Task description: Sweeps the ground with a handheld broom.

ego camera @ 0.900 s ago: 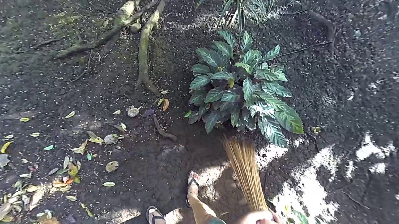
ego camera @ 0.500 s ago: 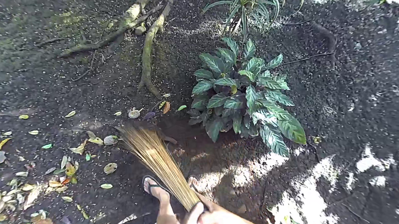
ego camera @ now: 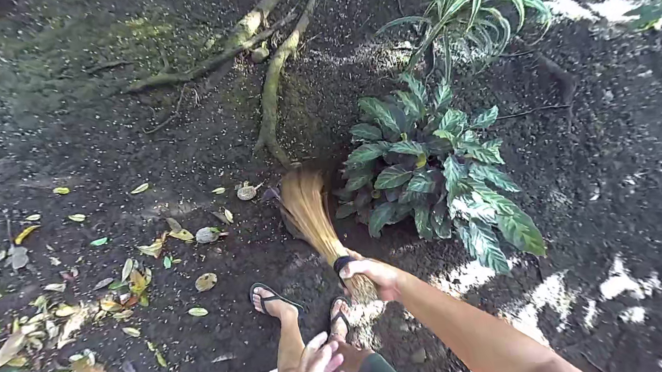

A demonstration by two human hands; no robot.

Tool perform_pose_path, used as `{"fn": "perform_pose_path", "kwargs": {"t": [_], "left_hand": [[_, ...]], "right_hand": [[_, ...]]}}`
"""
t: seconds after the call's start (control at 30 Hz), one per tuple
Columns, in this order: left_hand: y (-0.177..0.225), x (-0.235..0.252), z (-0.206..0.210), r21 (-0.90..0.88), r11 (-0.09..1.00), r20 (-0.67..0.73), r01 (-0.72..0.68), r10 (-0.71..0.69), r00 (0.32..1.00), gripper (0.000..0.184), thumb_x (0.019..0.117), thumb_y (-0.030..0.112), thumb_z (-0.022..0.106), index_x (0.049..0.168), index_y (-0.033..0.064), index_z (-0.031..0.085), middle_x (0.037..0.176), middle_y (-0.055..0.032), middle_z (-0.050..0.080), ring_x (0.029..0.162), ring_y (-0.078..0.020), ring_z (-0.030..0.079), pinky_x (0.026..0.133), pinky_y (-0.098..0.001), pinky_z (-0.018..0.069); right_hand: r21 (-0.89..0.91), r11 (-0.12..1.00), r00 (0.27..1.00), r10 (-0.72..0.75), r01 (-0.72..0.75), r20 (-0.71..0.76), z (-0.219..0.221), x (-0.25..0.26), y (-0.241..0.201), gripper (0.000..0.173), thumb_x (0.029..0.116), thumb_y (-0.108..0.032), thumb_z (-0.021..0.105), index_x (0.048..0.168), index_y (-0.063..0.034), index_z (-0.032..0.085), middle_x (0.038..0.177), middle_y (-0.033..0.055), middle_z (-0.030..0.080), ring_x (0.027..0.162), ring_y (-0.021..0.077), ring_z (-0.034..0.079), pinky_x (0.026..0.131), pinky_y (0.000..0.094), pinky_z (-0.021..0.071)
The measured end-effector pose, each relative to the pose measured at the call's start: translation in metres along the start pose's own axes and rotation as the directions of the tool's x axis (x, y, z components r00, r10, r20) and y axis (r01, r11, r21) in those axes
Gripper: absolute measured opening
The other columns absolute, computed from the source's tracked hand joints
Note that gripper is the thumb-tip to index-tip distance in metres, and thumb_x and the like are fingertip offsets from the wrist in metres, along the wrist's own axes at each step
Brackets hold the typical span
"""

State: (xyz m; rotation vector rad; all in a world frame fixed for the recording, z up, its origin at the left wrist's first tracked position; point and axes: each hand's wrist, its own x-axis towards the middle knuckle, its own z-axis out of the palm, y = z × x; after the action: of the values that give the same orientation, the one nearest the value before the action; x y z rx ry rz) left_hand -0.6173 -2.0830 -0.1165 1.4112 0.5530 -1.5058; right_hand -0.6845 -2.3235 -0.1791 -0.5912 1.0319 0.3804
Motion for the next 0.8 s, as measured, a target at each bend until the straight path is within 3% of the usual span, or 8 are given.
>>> {"fn": "perform_pose_path", "kwargs": {"t": [0.1,0.2,0.27,0.4,0.5,0.67,0.73,0.8], "left_hand": [[0.013,-0.003,-0.031,0.018,0.995,-0.028,0.094,-0.093,0.995,0.044,0.1079,0.018,0.045,0.150,0.0075,0.041,0.131,-0.0187,0.060,0.107,-0.0318,0.065,0.086,-0.0497,0.0556],[0.023,-0.008,-0.056,0.073,0.981,0.002,0.177,-0.178,0.984,0.054,0.1086,0.025,0.045,0.160,0.0175,0.028,0.135,-0.0194,0.058,0.106,-0.0350,0.066,0.082,-0.0547,0.0561],[0.030,-0.009,-0.070,0.095,0.975,0.022,0.199,-0.202,0.979,0.056,0.1084,0.024,0.045,0.160,0.0151,0.026,0.137,-0.0211,0.055,0.108,-0.0349,0.064,0.083,-0.0535,0.0552],[0.047,-0.001,-0.088,0.127,0.972,0.057,0.196,-0.204,0.977,0.046,0.1084,0.022,0.046,0.152,0.0080,0.041,0.132,-0.0188,0.060,0.107,-0.0313,0.065,0.085,-0.0496,0.0555],[0.062,0.011,-0.083,0.093,0.982,0.046,0.163,-0.168,0.985,0.042,0.1085,0.023,0.047,0.147,0.0078,0.046,0.128,-0.0173,0.062,0.104,-0.0302,0.067,0.082,-0.0469,0.0573],[0.077,0.010,-0.039,0.013,0.990,0.188,0.142,-0.142,0.972,0.051,0.1097,0.035,0.043,0.150,0.0032,0.044,0.138,-0.0206,0.060,0.122,-0.0318,0.061,0.102,-0.0509,0.0499],[0.083,-0.009,-0.017,0.031,0.992,0.279,0.124,-0.127,0.952,0.050,0.1084,0.035,0.048,0.142,-0.0020,0.049,0.122,-0.0198,0.065,0.109,-0.0274,0.065,0.096,-0.0474,0.0541],[0.084,-0.031,0.000,0.000,0.986,0.372,0.166,-0.154,0.915,0.038,0.1080,0.032,0.049,0.129,0.0011,0.054,0.095,-0.0084,0.068,0.082,-0.0147,0.067,0.073,-0.0343,0.0582]], "right_hand": [[0.038,0.999,0.999,0.028,-0.029,0.038,0.021,-0.050,0.006,0.093,0.0826,-0.026,0.066,0.161,-0.0263,0.015,0.096,0.0098,0.065,0.067,0.0182,0.064,0.055,0.0326,0.0555],[0.025,0.999,0.999,0.028,-0.027,-0.044,0.036,-0.116,0.010,0.111,0.0703,-0.033,0.079,0.162,-0.0299,0.016,0.099,0.0129,0.067,0.067,0.0224,0.068,0.055,0.0364,0.0589],[-0.041,0.999,0.991,-0.006,0.000,-0.132,0.044,-0.133,0.005,0.114,0.0700,-0.029,0.079,0.163,-0.0322,0.013,0.102,0.0143,0.067,0.068,0.0256,0.068,0.056,0.0407,0.0601],[-0.182,0.983,0.942,-0.077,0.017,-0.327,0.039,-0.064,-0.025,0.111,0.0780,-0.014,0.070,0.164,-0.0322,0.002,0.115,0.0165,0.060,0.077,0.0264,0.065,0.065,0.0446,0.0579],[-0.195,0.979,0.954,0.004,-0.065,-0.298,0.056,0.009,-0.038,0.099,0.0883,-0.010,0.065,0.163,-0.0317,0.004,0.106,0.0162,0.061,0.077,0.0258,0.065,0.067,0.0444,0.0570],[-0.173,0.975,0.990,0.136,-0.141,-0.042,0.107,-0.029,-0.001,0.111,0.0753,-0.028,0.073,0.164,-0.0332,0.005,0.100,0.0125,0.066,0.070,0.0228,0.066,0.061,0.0410,0.0588],[-0.144,0.986,0.996,0.077,-0.083,-0.045,0.121,-0.073,0.012,0.116,0.0690,-0.034,0.081,0.163,-0.0294,0.013,0.103,0.0116,0.068,0.071,0.0221,0.068,0.062,0.0410,0.0608],[-0.157,0.987,0.994,0.006,-0.024,-0.113,0.135,-0.107,0.023,0.118,0.0689,-0.032,0.082,0.163,-0.0213,0.013,0.118,0.0130,0.066,0.081,0.0228,0.070,0.068,0.0434,0.0618]]}}
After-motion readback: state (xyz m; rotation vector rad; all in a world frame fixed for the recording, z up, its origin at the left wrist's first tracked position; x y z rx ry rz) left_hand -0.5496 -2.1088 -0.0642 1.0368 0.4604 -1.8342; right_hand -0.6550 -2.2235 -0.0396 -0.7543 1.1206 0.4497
